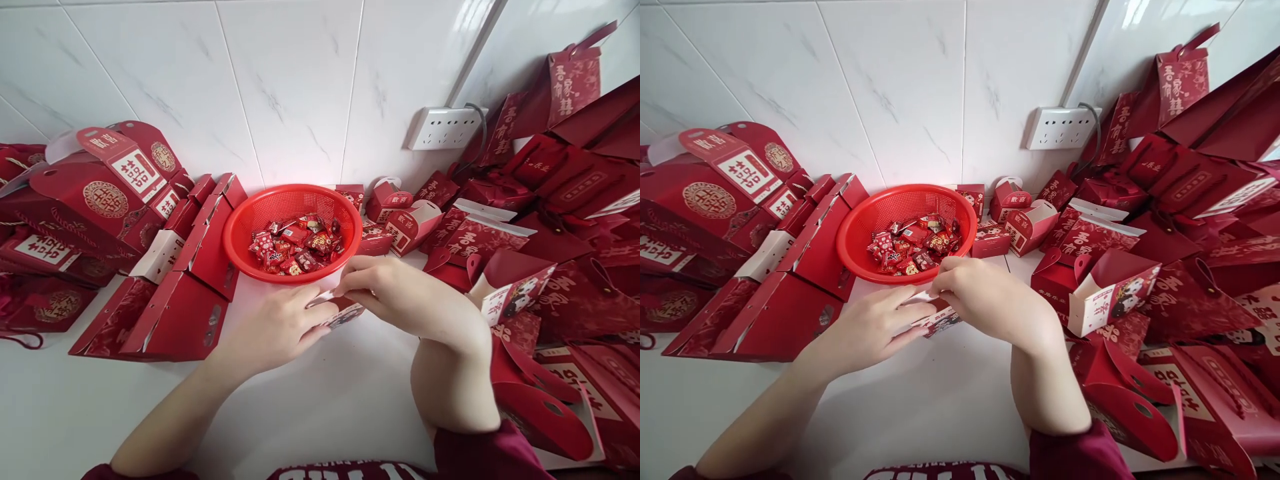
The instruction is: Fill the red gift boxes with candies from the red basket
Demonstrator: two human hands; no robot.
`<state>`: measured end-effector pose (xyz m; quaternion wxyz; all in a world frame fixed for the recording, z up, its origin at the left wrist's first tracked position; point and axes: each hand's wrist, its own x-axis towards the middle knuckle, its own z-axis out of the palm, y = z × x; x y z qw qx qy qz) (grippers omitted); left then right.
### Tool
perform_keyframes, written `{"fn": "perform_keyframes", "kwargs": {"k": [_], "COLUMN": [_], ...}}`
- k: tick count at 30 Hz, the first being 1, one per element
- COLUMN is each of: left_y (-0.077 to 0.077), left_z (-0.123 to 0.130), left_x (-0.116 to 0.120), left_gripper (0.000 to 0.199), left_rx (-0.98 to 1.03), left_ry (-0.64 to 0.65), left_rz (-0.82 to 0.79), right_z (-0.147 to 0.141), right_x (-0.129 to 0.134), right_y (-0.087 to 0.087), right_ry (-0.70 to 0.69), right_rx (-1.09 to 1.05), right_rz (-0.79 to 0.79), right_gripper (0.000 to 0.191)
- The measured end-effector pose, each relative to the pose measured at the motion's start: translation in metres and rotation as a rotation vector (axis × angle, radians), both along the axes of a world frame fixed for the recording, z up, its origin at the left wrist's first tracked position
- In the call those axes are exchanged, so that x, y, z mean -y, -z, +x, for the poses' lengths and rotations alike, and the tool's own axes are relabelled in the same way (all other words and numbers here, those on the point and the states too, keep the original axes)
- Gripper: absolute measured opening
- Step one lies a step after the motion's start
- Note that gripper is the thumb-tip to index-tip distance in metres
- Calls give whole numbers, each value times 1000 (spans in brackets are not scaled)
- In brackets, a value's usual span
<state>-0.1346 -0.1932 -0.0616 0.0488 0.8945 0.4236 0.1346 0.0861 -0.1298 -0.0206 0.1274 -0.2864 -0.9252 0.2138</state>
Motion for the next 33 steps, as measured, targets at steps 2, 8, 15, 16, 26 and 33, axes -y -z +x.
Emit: {"fn": "perform_keyframes", "kwargs": {"k": [2,8,15,16,26,33], "left_y": [-3,-11,-5,-5,-12,-20], "left_z": [-2,-4,4,3,-19,-32], "left_x": [3,19,25,25,31,26], "left_gripper": [12,15,14,17,28,32], "left_rx": [-37,-72,-101,-114,-146,-109], "left_ry": [18,92,70,47,-31,-5], "left_rz": [-45,-181,-142,-141,-172,62], "right_z": [0,2,-14,-17,-12,-6], "right_x": [-3,-11,-1,0,11,14], "right_y": [2,8,9,8,15,16], "right_ry": [50,175,126,148,129,196], "right_rx": [6,68,186,215,328,341], "right_rz": [28,85,-24,7,141,188], "right_gripper": [22,16,21,23,14,18]}}
